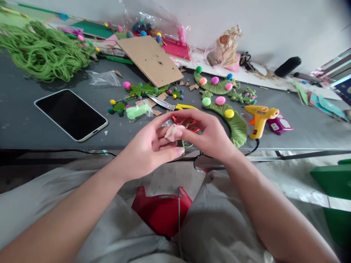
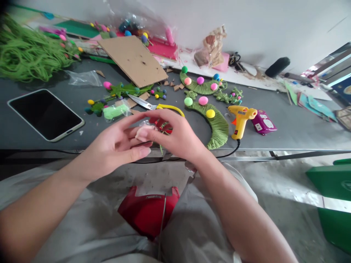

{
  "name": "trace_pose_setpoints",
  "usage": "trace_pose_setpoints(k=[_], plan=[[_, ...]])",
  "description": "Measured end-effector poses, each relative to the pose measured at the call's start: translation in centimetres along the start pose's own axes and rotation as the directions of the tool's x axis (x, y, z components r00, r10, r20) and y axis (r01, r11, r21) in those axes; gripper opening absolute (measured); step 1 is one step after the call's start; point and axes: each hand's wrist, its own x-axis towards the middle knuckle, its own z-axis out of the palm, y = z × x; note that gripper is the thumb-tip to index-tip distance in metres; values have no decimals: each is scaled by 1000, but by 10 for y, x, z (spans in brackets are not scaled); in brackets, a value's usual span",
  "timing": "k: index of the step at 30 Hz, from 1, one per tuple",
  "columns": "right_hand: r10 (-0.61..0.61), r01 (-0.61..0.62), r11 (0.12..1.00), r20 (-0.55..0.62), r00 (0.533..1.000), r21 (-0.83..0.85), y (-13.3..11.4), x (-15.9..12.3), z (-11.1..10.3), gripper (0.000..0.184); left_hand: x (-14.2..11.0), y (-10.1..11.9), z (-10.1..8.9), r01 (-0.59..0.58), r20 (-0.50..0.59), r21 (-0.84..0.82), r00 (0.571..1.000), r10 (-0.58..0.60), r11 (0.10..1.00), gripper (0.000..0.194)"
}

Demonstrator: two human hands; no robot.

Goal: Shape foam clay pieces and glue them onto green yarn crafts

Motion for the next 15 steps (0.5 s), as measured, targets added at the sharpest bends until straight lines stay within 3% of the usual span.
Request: trace_pose_setpoints(k=[2, 7, 11, 15], plan=[[-38, 41, 998, 55, 998, -48, -1, -3, 2, 50, 1, 0, -2, 4, 25, -37, 1000, -3, 999, 82], [-104, 111, 981, 50, 993, -160, -5, -7, 5, 13, 5, -3, -4, 49, -122, 68, 992, -40, 996, 78], [-85, 72, 985, -78, 993, -156, -4, -4, 2, 11, 7, -2, -1, 17, -131, 124, 991, -1, 992, 56], [-47, 18, 993, -251, 967, -118, 2, 1, -5, 19, 6, -2, 0, 38, -69, 109, 997, -30, 993, 72]])
